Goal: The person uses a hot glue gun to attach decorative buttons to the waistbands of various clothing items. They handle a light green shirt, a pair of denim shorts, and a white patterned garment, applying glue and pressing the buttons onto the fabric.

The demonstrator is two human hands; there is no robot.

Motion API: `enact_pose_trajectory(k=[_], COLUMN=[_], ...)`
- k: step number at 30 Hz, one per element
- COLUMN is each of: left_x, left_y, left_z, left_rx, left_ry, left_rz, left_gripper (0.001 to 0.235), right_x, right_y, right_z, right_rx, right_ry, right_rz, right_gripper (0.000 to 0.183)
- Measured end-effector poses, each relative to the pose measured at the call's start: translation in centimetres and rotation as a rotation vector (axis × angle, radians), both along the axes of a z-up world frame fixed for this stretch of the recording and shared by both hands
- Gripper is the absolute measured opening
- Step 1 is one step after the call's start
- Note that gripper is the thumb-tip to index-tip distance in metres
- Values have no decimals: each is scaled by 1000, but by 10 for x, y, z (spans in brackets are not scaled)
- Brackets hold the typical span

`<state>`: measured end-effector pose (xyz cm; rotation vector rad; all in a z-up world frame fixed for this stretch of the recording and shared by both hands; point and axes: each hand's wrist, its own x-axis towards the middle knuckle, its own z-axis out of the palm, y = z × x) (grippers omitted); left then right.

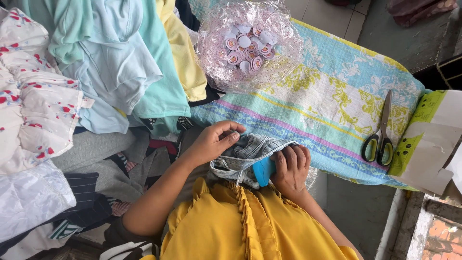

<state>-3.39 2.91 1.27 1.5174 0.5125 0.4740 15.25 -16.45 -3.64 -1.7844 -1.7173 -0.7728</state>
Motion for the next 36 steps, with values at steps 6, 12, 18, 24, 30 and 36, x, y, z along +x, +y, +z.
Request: enact_pose_trajectory(k=[6,12,18,24,30,36], left_x=[26,25,23,23,28,35], left_y=[3,2,4,7,10,1], left_z=[-45,-42,-54,-42,-35,18], left_rx=[-175,-285,-392,-427,-340,-188], left_ry=[-18,-60,-10,19,75,-4], left_rz=[-105,-177,-284,-344,-301,-198], left_gripper=[13,12,16,14,15,22], right_x=[-1,-1,-13,-12,-12,-9], right_y=[1,5,13,15,12,5], right_z=[9,19,49,55,49,53], right_rx=[-1,-6,-24,-77,-73,-32], right_ry=[-1,26,172,235,252,276], right_rz=[40,95,176,191,138,-136], right_gripper=[15,16,23,22,19,8])
